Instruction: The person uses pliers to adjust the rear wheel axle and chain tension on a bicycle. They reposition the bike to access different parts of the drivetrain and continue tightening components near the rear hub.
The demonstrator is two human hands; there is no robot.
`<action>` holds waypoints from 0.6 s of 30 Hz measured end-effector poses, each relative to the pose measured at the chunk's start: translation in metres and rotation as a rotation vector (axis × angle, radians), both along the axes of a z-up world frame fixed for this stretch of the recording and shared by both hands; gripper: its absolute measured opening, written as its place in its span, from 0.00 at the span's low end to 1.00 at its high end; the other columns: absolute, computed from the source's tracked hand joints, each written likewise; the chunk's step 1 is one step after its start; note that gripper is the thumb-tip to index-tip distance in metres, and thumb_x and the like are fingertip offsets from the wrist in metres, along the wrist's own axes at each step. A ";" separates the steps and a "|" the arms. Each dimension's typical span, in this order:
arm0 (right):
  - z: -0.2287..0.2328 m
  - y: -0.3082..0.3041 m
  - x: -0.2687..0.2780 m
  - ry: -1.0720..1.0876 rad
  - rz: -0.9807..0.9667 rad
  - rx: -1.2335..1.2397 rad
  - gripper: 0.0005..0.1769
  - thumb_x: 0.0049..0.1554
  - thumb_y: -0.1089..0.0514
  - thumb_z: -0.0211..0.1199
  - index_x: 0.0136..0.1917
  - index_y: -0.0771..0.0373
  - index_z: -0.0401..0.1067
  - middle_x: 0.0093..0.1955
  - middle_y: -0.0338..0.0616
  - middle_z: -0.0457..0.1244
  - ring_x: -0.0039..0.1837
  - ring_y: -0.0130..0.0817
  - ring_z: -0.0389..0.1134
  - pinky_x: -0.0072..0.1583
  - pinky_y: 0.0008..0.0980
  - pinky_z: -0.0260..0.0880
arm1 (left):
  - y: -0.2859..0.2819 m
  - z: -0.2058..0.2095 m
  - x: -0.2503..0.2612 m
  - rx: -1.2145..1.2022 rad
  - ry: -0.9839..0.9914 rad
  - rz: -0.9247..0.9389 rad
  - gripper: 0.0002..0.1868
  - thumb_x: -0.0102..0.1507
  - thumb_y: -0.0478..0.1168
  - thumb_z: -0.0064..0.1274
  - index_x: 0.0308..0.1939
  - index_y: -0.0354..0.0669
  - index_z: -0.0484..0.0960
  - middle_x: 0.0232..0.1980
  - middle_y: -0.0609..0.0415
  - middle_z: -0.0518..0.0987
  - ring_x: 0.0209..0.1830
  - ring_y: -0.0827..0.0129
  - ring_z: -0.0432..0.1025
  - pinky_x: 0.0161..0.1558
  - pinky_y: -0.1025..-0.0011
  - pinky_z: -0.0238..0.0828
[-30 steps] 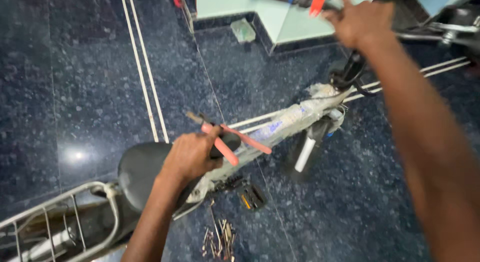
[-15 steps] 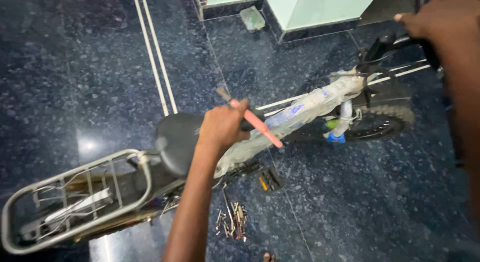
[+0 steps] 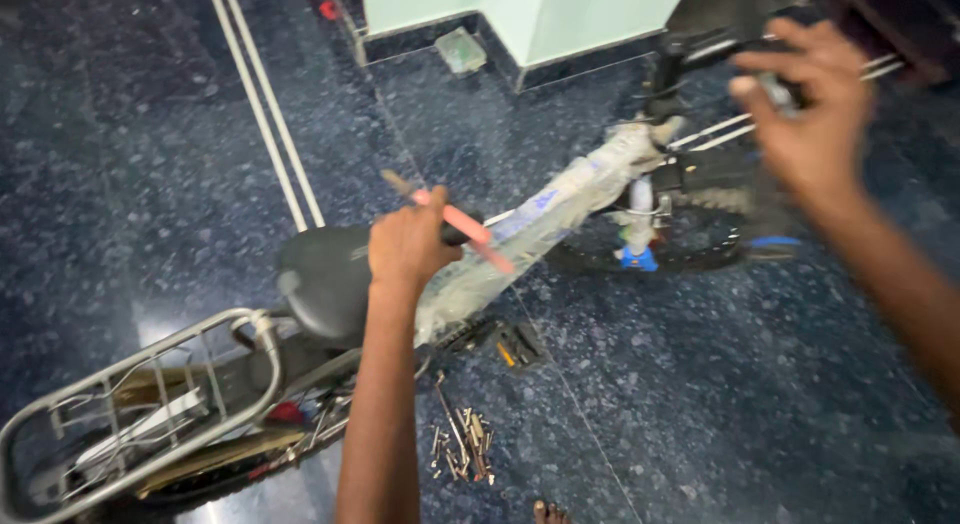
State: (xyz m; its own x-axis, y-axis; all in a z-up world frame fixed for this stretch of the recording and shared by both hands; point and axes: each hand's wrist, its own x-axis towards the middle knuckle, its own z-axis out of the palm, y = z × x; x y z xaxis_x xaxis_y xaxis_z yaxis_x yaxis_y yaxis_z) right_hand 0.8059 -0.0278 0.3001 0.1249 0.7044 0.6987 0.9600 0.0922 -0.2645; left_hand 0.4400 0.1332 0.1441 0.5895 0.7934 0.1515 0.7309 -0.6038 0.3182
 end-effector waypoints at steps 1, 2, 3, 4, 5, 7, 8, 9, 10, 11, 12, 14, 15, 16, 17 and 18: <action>-0.010 0.004 -0.008 -0.029 -0.016 0.044 0.13 0.60 0.62 0.71 0.58 0.52 0.80 0.73 0.43 0.65 0.77 0.52 0.59 0.80 0.51 0.53 | -0.003 -0.001 0.002 0.028 0.005 0.018 0.38 0.44 0.54 0.73 0.53 0.53 0.73 0.35 0.48 0.84 0.37 0.49 0.80 0.39 0.50 0.74; -0.019 0.008 -0.017 -0.043 -0.092 0.051 0.15 0.57 0.62 0.72 0.57 0.50 0.81 0.72 0.42 0.66 0.77 0.54 0.58 0.79 0.52 0.53 | -0.005 -0.002 0.004 0.055 -0.001 0.019 0.38 0.43 0.54 0.74 0.52 0.52 0.73 0.35 0.49 0.84 0.36 0.50 0.80 0.39 0.50 0.73; -0.028 0.014 -0.029 -0.053 -0.167 0.056 0.16 0.55 0.63 0.73 0.56 0.48 0.82 0.72 0.40 0.66 0.78 0.55 0.56 0.77 0.53 0.53 | -0.007 -0.002 0.003 0.080 -0.003 0.022 0.38 0.43 0.55 0.74 0.52 0.51 0.73 0.35 0.50 0.84 0.36 0.51 0.80 0.39 0.50 0.73; -0.036 0.020 -0.044 -0.041 -0.246 0.085 0.16 0.54 0.63 0.72 0.55 0.46 0.82 0.70 0.39 0.66 0.77 0.54 0.55 0.76 0.55 0.50 | -0.008 -0.002 0.004 0.105 -0.006 0.025 0.38 0.43 0.55 0.74 0.51 0.50 0.73 0.35 0.51 0.85 0.35 0.52 0.80 0.39 0.51 0.73; -0.045 0.026 -0.061 -0.027 -0.321 0.108 0.17 0.53 0.64 0.72 0.54 0.45 0.83 0.68 0.37 0.67 0.77 0.53 0.54 0.74 0.57 0.47 | -0.008 -0.003 0.003 0.090 0.004 0.023 0.37 0.44 0.55 0.74 0.51 0.50 0.73 0.35 0.51 0.84 0.35 0.52 0.80 0.39 0.51 0.73; -0.058 0.044 -0.095 -0.089 -0.378 0.164 0.16 0.53 0.64 0.70 0.50 0.44 0.84 0.67 0.37 0.67 0.77 0.52 0.53 0.74 0.62 0.40 | -0.006 -0.003 0.003 0.064 0.022 0.021 0.37 0.44 0.54 0.74 0.52 0.50 0.73 0.35 0.51 0.84 0.35 0.52 0.80 0.38 0.53 0.74; -0.061 0.050 -0.108 -0.122 -0.405 0.192 0.15 0.53 0.64 0.70 0.49 0.43 0.84 0.66 0.37 0.67 0.77 0.51 0.53 0.74 0.64 0.37 | -0.006 -0.003 0.004 0.086 -0.002 0.005 0.37 0.44 0.54 0.75 0.52 0.50 0.74 0.35 0.51 0.84 0.35 0.52 0.80 0.38 0.53 0.74; -0.064 0.054 -0.118 -0.169 -0.357 0.179 0.14 0.53 0.64 0.69 0.49 0.45 0.83 0.65 0.37 0.67 0.77 0.52 0.53 0.74 0.64 0.37 | -0.007 -0.004 0.002 0.108 -0.024 -0.006 0.38 0.43 0.53 0.75 0.52 0.50 0.74 0.35 0.50 0.84 0.35 0.52 0.80 0.39 0.53 0.74; -0.067 0.059 -0.125 -0.217 -0.309 0.167 0.14 0.53 0.63 0.69 0.50 0.47 0.83 0.64 0.37 0.67 0.77 0.53 0.54 0.74 0.65 0.37 | -0.008 -0.005 0.000 0.130 -0.045 -0.017 0.38 0.43 0.53 0.75 0.52 0.50 0.74 0.35 0.50 0.84 0.35 0.53 0.80 0.39 0.53 0.74; -0.071 0.062 -0.131 -0.264 -0.258 0.153 0.13 0.53 0.63 0.68 0.50 0.48 0.82 0.64 0.37 0.68 0.76 0.54 0.54 0.74 0.65 0.36 | -0.008 -0.007 -0.002 0.113 -0.038 -0.018 0.37 0.43 0.53 0.75 0.51 0.50 0.74 0.35 0.50 0.84 0.36 0.52 0.80 0.38 0.53 0.74; -0.076 0.066 -0.134 -0.287 -0.233 0.118 0.12 0.55 0.63 0.68 0.50 0.49 0.82 0.61 0.37 0.67 0.76 0.52 0.55 0.76 0.65 0.36 | -0.006 -0.008 -0.002 0.097 -0.032 -0.018 0.36 0.44 0.54 0.75 0.49 0.49 0.74 0.35 0.50 0.84 0.36 0.52 0.80 0.38 0.53 0.74; -0.082 0.079 -0.136 -0.339 -0.182 0.055 0.09 0.59 0.63 0.66 0.50 0.50 0.82 0.56 0.35 0.67 0.75 0.49 0.58 0.79 0.66 0.36 | -0.003 -0.009 0.000 0.102 -0.049 -0.030 0.37 0.43 0.54 0.76 0.49 0.49 0.74 0.34 0.49 0.84 0.35 0.51 0.80 0.37 0.52 0.74; -0.084 0.085 -0.137 -0.364 -0.164 0.042 0.07 0.60 0.61 0.66 0.50 0.50 0.82 0.55 0.37 0.67 0.74 0.50 0.58 0.79 0.67 0.36 | -0.003 -0.011 -0.001 0.121 -0.065 -0.039 0.38 0.43 0.54 0.76 0.51 0.49 0.74 0.34 0.49 0.84 0.34 0.51 0.80 0.36 0.52 0.73; -0.085 0.090 -0.135 -0.390 -0.146 0.030 0.06 0.61 0.59 0.66 0.51 0.51 0.82 0.54 0.40 0.67 0.72 0.50 0.58 0.78 0.69 0.36 | -0.003 -0.013 -0.002 0.141 -0.081 -0.048 0.39 0.42 0.54 0.75 0.52 0.49 0.74 0.33 0.48 0.84 0.33 0.50 0.80 0.35 0.52 0.73; -0.086 0.093 -0.133 -0.417 -0.129 0.020 0.06 0.62 0.57 0.65 0.52 0.52 0.82 0.53 0.42 0.67 0.70 0.50 0.59 0.78 0.70 0.35 | -0.002 -0.014 -0.002 0.139 -0.093 -0.043 0.38 0.43 0.54 0.75 0.51 0.49 0.74 0.34 0.49 0.84 0.34 0.50 0.80 0.36 0.52 0.73; -0.087 0.093 -0.132 -0.437 -0.118 0.008 0.07 0.62 0.55 0.65 0.52 0.53 0.82 0.54 0.43 0.67 0.70 0.51 0.59 0.77 0.70 0.35 | -0.002 -0.015 -0.001 0.137 -0.105 -0.039 0.36 0.45 0.55 0.74 0.50 0.48 0.74 0.34 0.49 0.84 0.34 0.50 0.80 0.36 0.52 0.73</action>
State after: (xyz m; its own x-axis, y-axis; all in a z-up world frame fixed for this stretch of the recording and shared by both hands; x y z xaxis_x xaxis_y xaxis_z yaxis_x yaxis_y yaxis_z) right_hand 0.6743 0.0657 0.2133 -0.1033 0.6976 0.7090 0.9855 -0.0246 0.1678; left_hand 0.4393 0.1316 0.1290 0.5948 0.7379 0.3190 0.6732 -0.6741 0.3040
